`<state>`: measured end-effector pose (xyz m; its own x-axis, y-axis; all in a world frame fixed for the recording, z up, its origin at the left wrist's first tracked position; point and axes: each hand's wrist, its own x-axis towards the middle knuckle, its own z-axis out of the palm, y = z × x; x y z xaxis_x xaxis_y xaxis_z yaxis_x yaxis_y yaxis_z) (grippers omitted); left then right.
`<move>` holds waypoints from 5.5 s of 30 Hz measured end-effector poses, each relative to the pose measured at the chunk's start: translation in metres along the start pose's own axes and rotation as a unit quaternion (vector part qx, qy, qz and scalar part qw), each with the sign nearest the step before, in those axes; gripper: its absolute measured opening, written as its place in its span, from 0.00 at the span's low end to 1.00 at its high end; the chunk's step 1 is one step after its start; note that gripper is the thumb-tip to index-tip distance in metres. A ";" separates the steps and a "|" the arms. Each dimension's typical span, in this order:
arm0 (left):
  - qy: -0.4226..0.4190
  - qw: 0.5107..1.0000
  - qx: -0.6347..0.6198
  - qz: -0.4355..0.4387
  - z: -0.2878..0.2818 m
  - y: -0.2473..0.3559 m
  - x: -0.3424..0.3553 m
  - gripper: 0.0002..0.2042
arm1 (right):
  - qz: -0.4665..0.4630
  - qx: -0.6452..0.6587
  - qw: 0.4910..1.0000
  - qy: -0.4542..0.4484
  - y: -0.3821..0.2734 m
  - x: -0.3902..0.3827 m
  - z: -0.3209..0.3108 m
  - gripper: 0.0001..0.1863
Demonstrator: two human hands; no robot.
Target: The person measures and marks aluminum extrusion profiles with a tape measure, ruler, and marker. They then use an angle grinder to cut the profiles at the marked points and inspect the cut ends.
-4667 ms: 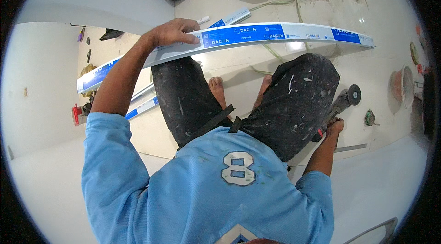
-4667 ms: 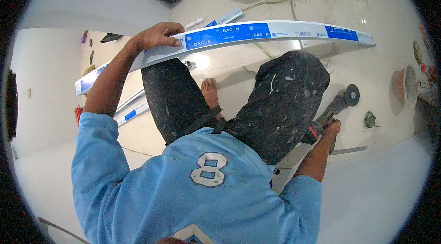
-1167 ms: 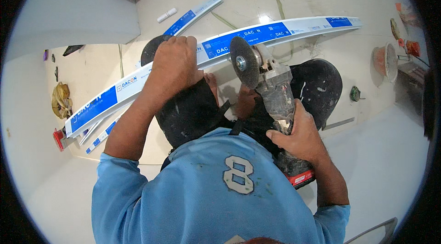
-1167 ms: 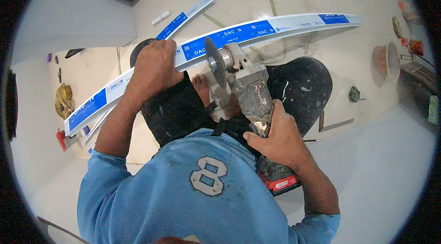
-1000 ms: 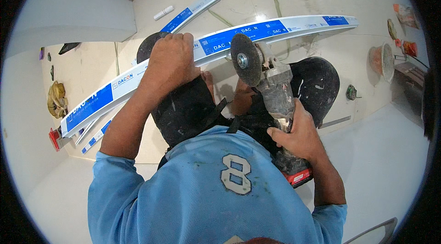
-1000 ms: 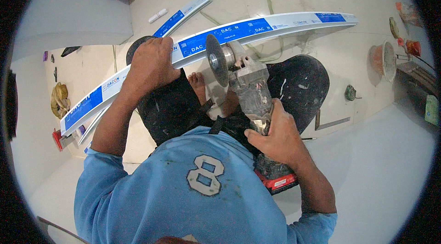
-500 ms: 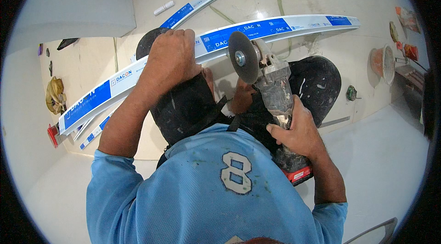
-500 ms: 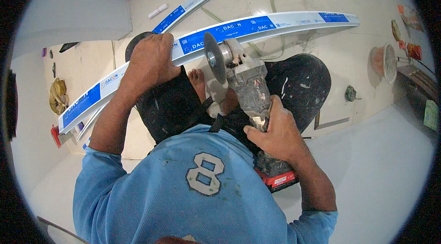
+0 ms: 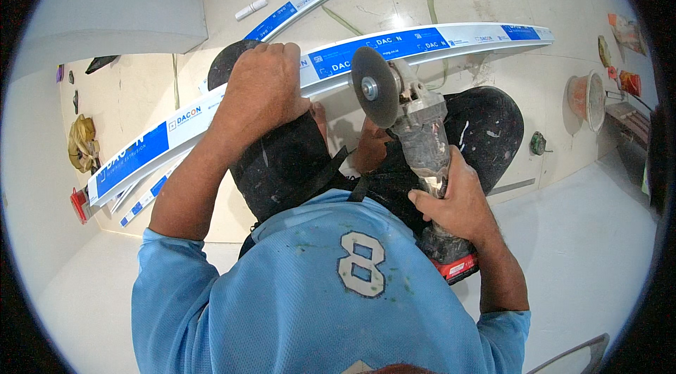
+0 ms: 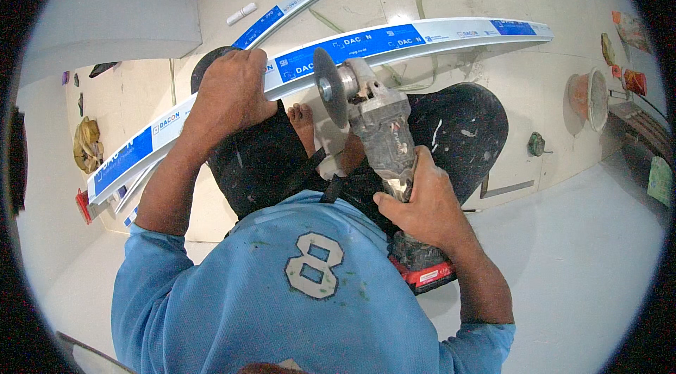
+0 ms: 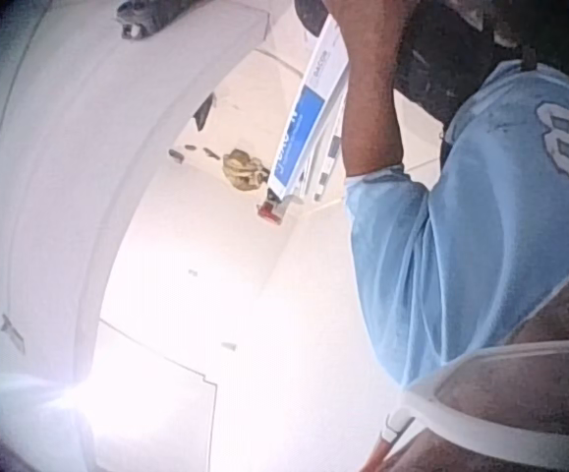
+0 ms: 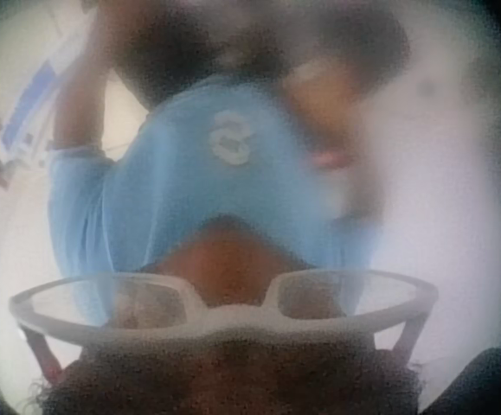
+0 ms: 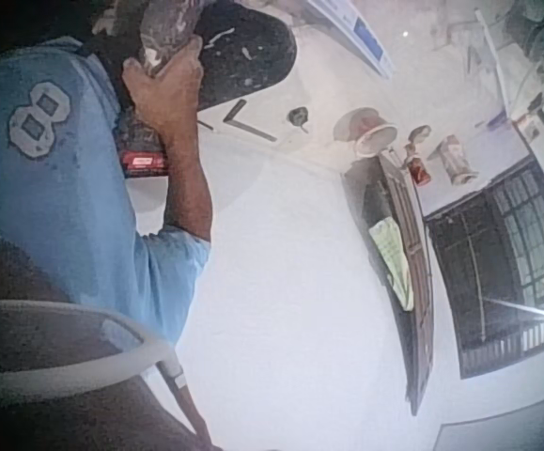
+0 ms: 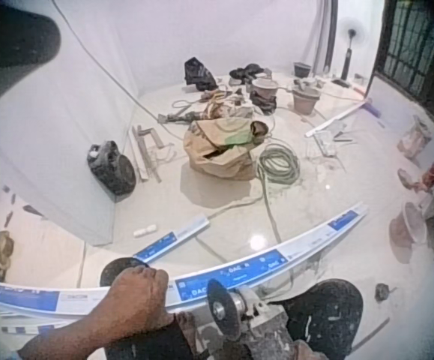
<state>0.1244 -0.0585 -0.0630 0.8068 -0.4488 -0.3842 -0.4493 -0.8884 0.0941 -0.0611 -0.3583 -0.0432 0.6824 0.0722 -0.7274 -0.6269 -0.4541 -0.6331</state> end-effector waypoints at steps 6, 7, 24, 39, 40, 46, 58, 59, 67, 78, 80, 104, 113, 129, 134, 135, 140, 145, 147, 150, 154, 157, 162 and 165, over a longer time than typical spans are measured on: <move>-0.004 1.000 0.004 0.000 -0.002 0.001 0.000 0.24 | -0.008 0.004 1.000 0.004 0.003 0.001 0.001 0.39; -0.006 1.000 0.004 -0.002 -0.001 0.001 0.000 0.24 | -0.008 0.004 1.000 0.005 0.003 0.001 0.001 0.39; 0.007 1.000 0.009 0.006 0.002 0.000 -0.002 0.25 | -0.003 -0.002 1.000 -0.002 0.002 0.001 0.001 0.39; 0.036 0.999 0.023 0.032 0.006 -0.001 -0.004 0.24 | -0.013 -0.041 0.999 0.019 -0.007 -0.001 0.001 0.36; 0.047 0.998 0.032 0.039 0.006 -0.002 -0.005 0.25 | -0.021 -0.051 0.998 0.022 -0.007 -0.001 0.001 0.36; 0.047 0.998 0.025 0.034 0.006 -0.002 -0.007 0.25 | -0.042 -0.063 0.997 0.025 -0.010 0.000 0.001 0.36; 0.060 0.998 0.005 0.026 0.015 -0.008 -0.010 0.20 | 0.014 -0.059 0.998 0.003 -0.017 0.001 -0.001 0.41; 0.056 0.998 0.004 0.022 0.015 -0.008 -0.010 0.20 | 0.003 -0.061 0.998 0.011 -0.016 0.001 0.000 0.40; 0.084 0.996 0.005 0.042 0.012 -0.003 -0.014 0.21 | -0.032 -0.071 0.997 0.026 -0.011 -0.001 -0.001 0.40; 0.086 0.995 0.020 0.051 0.013 -0.003 -0.017 0.21 | -0.014 -0.060 0.998 0.013 -0.020 -0.002 -0.003 0.38; 0.092 0.994 0.017 0.054 0.014 -0.003 -0.017 0.20 | -0.020 -0.060 0.998 0.017 -0.021 -0.001 -0.003 0.37; 0.102 0.993 0.029 0.053 0.013 0.000 -0.026 0.23 | -0.043 -0.069 0.997 0.018 -0.027 -0.001 -0.006 0.36; 0.106 0.993 0.029 0.054 0.013 0.003 -0.030 0.23 | -0.050 -0.071 0.996 0.019 -0.026 -0.004 -0.008 0.36; 0.149 0.986 0.013 0.067 0.016 0.003 -0.038 0.26 | -0.012 -0.046 0.999 -0.002 -0.029 -0.003 -0.011 0.37; 0.156 0.985 0.014 0.066 0.017 0.005 -0.038 0.25 | -0.010 -0.042 0.999 0.000 -0.027 -0.004 -0.009 0.40; 0.162 0.984 0.014 0.068 0.018 0.005 -0.038 0.25 | -0.012 -0.038 0.999 0.000 -0.028 -0.004 -0.009 0.41; 0.187 0.978 0.020 0.085 0.015 0.006 -0.036 0.16 | -0.010 -0.049 0.999 0.003 -0.029 -0.004 -0.008 0.41; 0.202 0.975 0.020 0.086 0.014 0.006 -0.036 0.16 | -0.017 -0.044 0.999 0.011 -0.033 -0.002 -0.006 0.39; 0.207 0.974 0.022 0.088 0.014 0.007 -0.036 0.14 | -0.009 -0.050 0.999 0.009 -0.033 -0.002 -0.007 0.38; 0.210 0.973 0.025 0.091 0.014 0.009 -0.038 0.12 | 0.000 -0.050 0.999 0.009 -0.033 -0.003 -0.007 0.36; 0.215 0.972 0.035 0.088 0.017 0.009 -0.037 0.09 | -0.005 -0.042 0.999 0.010 -0.032 -0.003 -0.006 0.36; 0.220 0.971 0.035 0.089 0.018 0.009 -0.037 0.07 | -0.004 -0.039 0.999 0.012 -0.037 -0.002 -0.006 0.36; 0.226 0.969 0.047 0.090 0.019 0.009 -0.038 0.04 | 0.003 -0.058 0.998 0.016 -0.035 0.000 -0.006 0.37; 0.229 0.968 0.048 0.092 0.018 0.009 -0.038 0.04 | 0.006 -0.057 0.998 0.013 -0.036 0.000 -0.006 0.38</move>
<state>0.0832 -0.0475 -0.0639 0.7854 -0.6138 0.0802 -0.6172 -0.7863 0.0271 -0.0364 -0.3470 -0.0183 0.6854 0.0436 -0.7269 -0.5890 -0.5537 -0.5886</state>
